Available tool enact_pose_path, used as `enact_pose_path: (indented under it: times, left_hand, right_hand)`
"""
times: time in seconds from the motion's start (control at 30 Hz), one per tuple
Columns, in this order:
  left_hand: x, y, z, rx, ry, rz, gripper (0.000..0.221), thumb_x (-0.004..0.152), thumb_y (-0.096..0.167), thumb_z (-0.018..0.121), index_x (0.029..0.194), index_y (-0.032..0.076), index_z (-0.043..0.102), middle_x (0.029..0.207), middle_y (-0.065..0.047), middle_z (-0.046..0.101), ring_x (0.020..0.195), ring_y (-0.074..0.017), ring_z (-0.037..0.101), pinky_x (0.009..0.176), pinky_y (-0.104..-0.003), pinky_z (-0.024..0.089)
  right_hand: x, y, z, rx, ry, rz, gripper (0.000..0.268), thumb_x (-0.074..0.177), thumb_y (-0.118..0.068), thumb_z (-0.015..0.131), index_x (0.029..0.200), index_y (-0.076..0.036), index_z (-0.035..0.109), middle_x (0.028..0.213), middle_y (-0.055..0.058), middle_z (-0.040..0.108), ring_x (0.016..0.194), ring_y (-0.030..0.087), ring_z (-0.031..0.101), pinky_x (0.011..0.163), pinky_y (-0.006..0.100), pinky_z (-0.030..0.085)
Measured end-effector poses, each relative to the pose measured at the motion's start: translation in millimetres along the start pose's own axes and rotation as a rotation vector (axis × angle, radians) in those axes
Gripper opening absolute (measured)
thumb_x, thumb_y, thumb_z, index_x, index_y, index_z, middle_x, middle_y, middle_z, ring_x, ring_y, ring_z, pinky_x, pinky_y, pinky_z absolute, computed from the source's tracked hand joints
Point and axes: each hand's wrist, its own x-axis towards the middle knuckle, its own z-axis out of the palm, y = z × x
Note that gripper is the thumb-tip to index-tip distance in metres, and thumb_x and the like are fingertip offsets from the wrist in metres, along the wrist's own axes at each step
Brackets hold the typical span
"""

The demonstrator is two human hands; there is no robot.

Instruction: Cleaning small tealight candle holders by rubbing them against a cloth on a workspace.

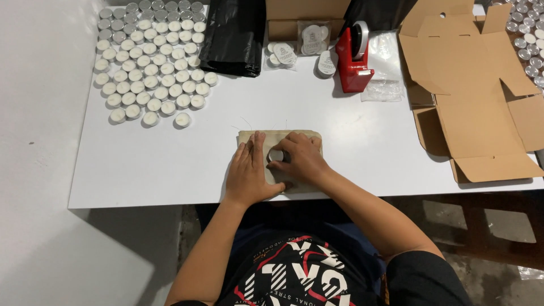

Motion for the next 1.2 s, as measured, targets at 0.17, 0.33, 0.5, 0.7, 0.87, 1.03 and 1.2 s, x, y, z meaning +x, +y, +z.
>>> enact_pose_path:
  times: [0.17,0.33,0.5,0.7,0.87,1.03,1.2]
  left_hand:
    - [-1,2,-4,-0.006,-0.011,-0.008,0.137,0.057,0.052,0.081,0.159,-0.005,0.009,0.160,-0.020,0.038,0.147,-0.0367,0.036,0.126,-0.047,0.018]
    - [0,-2,0,-0.013,-0.030,-0.007,0.138,0.057,0.053,0.082,0.158,-0.005,0.009,0.160,-0.021,0.037,0.148,-0.0377,0.035,0.126,-0.048,0.017]
    - [0,0,-1,0.003,-0.023,-0.006,0.139,0.056,0.053,0.083,0.159,-0.005,0.009,0.160,-0.020,0.038,0.148,-0.0364,0.035,0.126,-0.047,0.016]
    - [-1,1,-4,0.004,-0.054,-0.014,0.138,0.056,0.054,0.082,0.159,-0.004,0.010,0.159,-0.021,0.038,0.148,-0.0358,0.034,0.126,-0.047,0.016]
    - [-2,1,-3,-0.009,-0.030,-0.014,0.136,0.057,0.053,0.082,0.159,-0.004,0.012,0.158,-0.022,0.039,0.147,-0.0366,0.036,0.126,-0.047,0.017]
    - [-2,3,-7,-0.004,-0.042,-0.014,0.135,0.058,0.054,0.081,0.159,-0.005,0.013,0.158,-0.022,0.040,0.147,-0.0357,0.036,0.126,-0.046,0.016]
    - [0,1,-4,-0.019,-0.039,-0.017,0.135,0.059,0.056,0.082,0.159,-0.003,0.013,0.159,-0.021,0.038,0.148,-0.0354,0.035,0.126,-0.046,0.016]
  right_hand:
    - [-1,6,4,0.021,0.060,-0.011,0.060,0.079,-0.065,0.078,0.112,-0.017,0.063,0.098,0.003,0.060,0.098,0.025,0.060,0.091,0.048,0.033]
    - [0,-9,-29,0.067,-0.151,-0.025,0.043,0.090,-0.049,0.073,0.124,-0.023,0.068,0.110,0.004,0.063,0.108,0.025,0.059,0.096,0.048,0.032]
    - [2,-4,-5,-0.025,0.001,0.021,0.050,0.083,-0.060,0.076,0.107,-0.017,0.068,0.098,0.004,0.062,0.098,0.025,0.062,0.092,0.047,0.034]
    - [0,6,-6,0.053,-0.054,-0.035,0.059,0.085,-0.066,0.070,0.128,-0.026,0.064,0.111,0.002,0.059,0.106,0.024,0.059,0.094,0.046,0.033]
    - [0,-1,10,-0.090,0.049,-0.031,0.043,0.086,-0.058,0.073,0.107,-0.021,0.067,0.099,0.002,0.059,0.096,0.023,0.059,0.090,0.047,0.034]
    - [1,2,7,-0.119,0.091,0.025,0.059,0.082,-0.072,0.069,0.098,-0.015,0.064,0.088,0.003,0.058,0.088,0.024,0.060,0.089,0.048,0.036]
    - [0,4,-6,0.004,-0.075,-0.067,0.046,0.088,-0.049,0.074,0.124,-0.022,0.066,0.116,0.004,0.061,0.109,0.026,0.059,0.096,0.047,0.034]
